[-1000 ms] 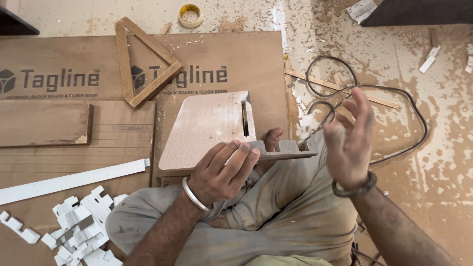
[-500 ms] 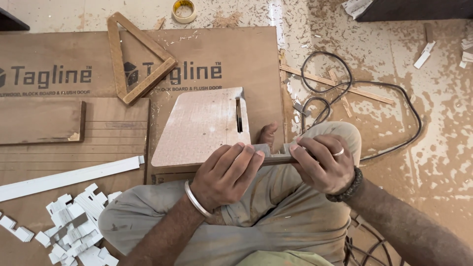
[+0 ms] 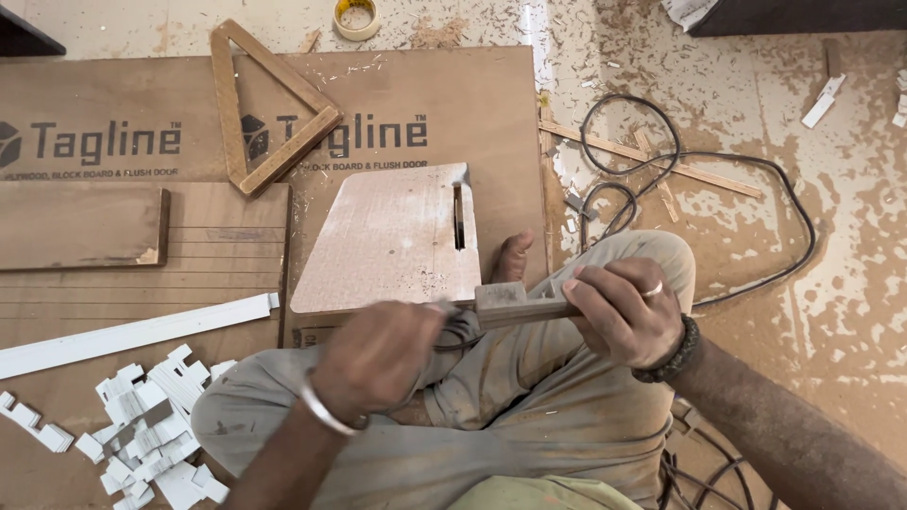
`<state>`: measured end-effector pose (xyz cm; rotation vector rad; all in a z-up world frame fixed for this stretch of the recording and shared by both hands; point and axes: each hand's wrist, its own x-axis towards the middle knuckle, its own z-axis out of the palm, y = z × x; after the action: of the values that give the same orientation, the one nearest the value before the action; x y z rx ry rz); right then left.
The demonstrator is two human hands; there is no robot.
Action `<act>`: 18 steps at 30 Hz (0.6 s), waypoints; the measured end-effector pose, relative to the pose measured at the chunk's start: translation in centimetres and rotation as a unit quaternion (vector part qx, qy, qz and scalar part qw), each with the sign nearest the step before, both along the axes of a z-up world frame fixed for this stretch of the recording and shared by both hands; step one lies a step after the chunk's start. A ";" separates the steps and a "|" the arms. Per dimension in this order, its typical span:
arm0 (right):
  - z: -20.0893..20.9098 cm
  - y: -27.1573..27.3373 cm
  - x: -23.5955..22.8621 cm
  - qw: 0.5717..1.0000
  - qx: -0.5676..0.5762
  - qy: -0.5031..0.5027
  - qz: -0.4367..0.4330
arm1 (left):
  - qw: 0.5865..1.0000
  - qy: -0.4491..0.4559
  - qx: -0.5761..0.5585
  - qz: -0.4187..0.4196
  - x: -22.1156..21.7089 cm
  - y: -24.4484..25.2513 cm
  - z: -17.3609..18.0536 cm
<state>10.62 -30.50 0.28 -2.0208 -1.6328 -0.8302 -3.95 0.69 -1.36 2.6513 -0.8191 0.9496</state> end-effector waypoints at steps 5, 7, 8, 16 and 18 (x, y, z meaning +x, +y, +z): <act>-0.7 0.3 0.4 0.996 0.006 0.086 -0.038 | 0.941 0.006 -0.055 0.333 -0.2 7.8 0.6; -0.1 1.2 0.8 0.990 0.014 0.130 -0.054 | 0.913 0.020 -0.125 0.389 0.9 7.5 3.0; 0.5 1.9 1.0 0.983 -0.014 0.164 -0.082 | 0.920 0.043 -0.142 0.364 1.6 7.0 3.6; 1.3 7.6 8.0 0.898 -0.188 0.382 -0.110 | 0.951 0.282 -0.059 0.110 11.1 2.7 1.8; 1.3 9.3 10.3 0.842 -0.263 0.442 -0.162 | 0.932 0.342 -0.073 0.096 14.1 4.1 -0.6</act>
<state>20.97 -21.18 1.58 -2.5008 -1.0204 0.5345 10.18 4.77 -1.94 2.6646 -0.3131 0.0636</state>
